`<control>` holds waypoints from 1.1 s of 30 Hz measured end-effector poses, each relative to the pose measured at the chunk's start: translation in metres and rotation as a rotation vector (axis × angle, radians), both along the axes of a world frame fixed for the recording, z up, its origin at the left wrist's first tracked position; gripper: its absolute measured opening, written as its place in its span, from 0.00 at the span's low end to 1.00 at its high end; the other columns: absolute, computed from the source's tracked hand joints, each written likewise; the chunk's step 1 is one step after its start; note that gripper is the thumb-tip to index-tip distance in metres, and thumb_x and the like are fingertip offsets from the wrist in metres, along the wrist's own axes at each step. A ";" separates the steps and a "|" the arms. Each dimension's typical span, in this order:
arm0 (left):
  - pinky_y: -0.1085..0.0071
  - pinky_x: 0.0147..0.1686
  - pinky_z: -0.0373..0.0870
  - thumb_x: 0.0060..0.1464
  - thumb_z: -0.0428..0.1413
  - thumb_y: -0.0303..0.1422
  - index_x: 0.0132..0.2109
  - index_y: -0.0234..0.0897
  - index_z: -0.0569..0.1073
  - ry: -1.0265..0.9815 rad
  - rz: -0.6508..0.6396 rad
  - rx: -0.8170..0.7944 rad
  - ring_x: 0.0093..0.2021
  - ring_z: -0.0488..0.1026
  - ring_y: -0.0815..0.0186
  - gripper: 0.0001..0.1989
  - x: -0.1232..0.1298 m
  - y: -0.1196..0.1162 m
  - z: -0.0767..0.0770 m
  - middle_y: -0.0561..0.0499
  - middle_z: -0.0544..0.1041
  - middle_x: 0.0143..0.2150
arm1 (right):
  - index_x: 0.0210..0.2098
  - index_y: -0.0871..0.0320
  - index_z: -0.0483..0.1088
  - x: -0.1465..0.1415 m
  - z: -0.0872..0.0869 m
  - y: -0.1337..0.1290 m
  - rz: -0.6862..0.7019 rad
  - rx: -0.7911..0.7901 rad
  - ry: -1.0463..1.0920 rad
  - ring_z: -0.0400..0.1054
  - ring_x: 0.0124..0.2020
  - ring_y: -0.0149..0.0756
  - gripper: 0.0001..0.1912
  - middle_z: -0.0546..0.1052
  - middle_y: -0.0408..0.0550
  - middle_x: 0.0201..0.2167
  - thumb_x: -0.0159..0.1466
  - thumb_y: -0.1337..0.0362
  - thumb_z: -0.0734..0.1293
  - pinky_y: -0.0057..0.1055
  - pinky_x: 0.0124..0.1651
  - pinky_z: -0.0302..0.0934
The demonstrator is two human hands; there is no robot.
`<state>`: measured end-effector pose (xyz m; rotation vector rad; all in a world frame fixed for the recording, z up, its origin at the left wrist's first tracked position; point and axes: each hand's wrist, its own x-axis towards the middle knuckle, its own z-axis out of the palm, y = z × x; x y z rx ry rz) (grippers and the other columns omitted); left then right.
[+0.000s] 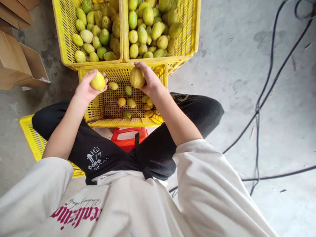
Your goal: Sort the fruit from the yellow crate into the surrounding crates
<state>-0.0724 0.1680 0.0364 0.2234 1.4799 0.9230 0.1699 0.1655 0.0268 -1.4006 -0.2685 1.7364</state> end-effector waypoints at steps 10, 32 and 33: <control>0.59 0.47 0.89 0.60 0.87 0.48 0.48 0.51 0.77 0.135 -0.062 0.014 0.56 0.92 0.47 0.27 0.000 0.005 -0.036 0.52 0.87 0.44 | 0.35 0.36 0.71 -0.021 -0.008 0.013 -0.010 -0.018 0.047 0.72 0.73 0.57 0.29 0.84 0.38 0.31 0.37 0.45 0.83 0.52 0.69 0.70; 0.68 0.19 0.64 0.78 0.60 0.41 0.40 0.48 0.74 0.240 0.155 -0.013 0.23 0.76 0.59 0.13 0.003 0.019 -0.014 0.53 0.74 0.23 | 0.39 0.40 0.71 0.004 -0.006 0.000 -0.003 -0.026 0.030 0.76 0.64 0.54 0.22 0.82 0.38 0.32 0.51 0.51 0.84 0.51 0.65 0.77; 0.70 0.18 0.63 0.80 0.58 0.42 0.40 0.48 0.73 0.240 0.172 -0.014 0.22 0.73 0.62 0.14 0.002 0.019 -0.012 0.53 0.74 0.23 | 0.39 0.40 0.71 0.007 -0.009 -0.001 -0.016 -0.031 0.028 0.77 0.63 0.55 0.23 0.82 0.38 0.32 0.52 0.51 0.84 0.53 0.63 0.78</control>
